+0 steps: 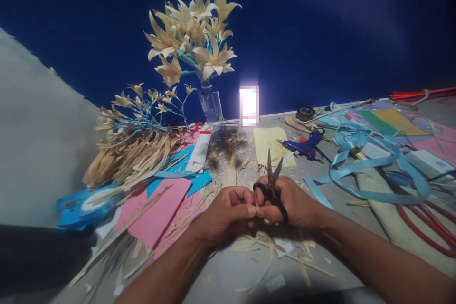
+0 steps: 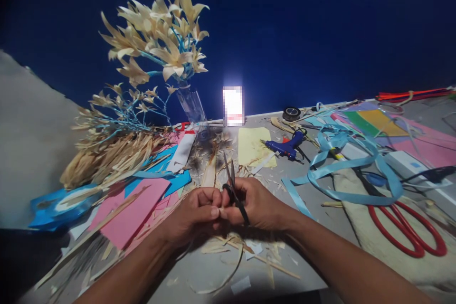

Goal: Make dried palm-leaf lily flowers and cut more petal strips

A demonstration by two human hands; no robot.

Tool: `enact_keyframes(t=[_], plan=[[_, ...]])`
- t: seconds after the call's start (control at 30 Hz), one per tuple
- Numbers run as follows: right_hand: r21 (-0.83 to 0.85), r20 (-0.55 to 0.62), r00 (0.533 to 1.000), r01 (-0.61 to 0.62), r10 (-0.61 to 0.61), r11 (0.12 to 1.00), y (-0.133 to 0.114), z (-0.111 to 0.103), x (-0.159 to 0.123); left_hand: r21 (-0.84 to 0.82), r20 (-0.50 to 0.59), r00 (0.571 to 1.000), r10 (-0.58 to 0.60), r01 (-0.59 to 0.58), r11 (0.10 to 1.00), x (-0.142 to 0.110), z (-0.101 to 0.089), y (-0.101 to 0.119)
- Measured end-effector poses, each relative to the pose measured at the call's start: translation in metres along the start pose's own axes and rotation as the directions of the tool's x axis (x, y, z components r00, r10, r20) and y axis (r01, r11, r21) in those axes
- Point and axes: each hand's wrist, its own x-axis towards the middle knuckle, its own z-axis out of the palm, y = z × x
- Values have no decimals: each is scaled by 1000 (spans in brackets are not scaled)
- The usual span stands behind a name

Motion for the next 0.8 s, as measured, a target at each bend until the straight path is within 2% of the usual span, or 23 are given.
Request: enact_keyframes(t=[0.13, 0.23, 0.4, 0.53, 0.6, 0.7, 0.8], plan=[[77, 0, 1000, 21, -21, 997, 2, -5, 1, -141, 60, 998, -7, 16, 990, -1, -5, 5], [109, -9, 1000, 20, -19, 994, 4, -6, 3, -95, 53, 999, 10, -5, 995, 0, -8, 5], [46, -28, 1000, 7, -5, 999, 4, -5, 3, 6, 0, 1000, 6, -6, 1000, 1, -7, -4], [106, 21, 1000, -8, 6, 994, 4, -4, 3, -81, 71, 997, 0, 5, 997, 0, -6, -4], [148, 7, 1000, 1, -2, 989, 5, -4, 3, -131, 80, 997, 8, 2, 991, 0, -6, -2], [163, -62, 998, 33, -23, 986, 7, -4, 5, -111, 23, 999, 24, -21, 994, 0, -6, -1], [133, -90, 996, 30, -18, 991, 9, -4, 6, -8, -58, 998, 22, -23, 1000, 2, -6, -4]])
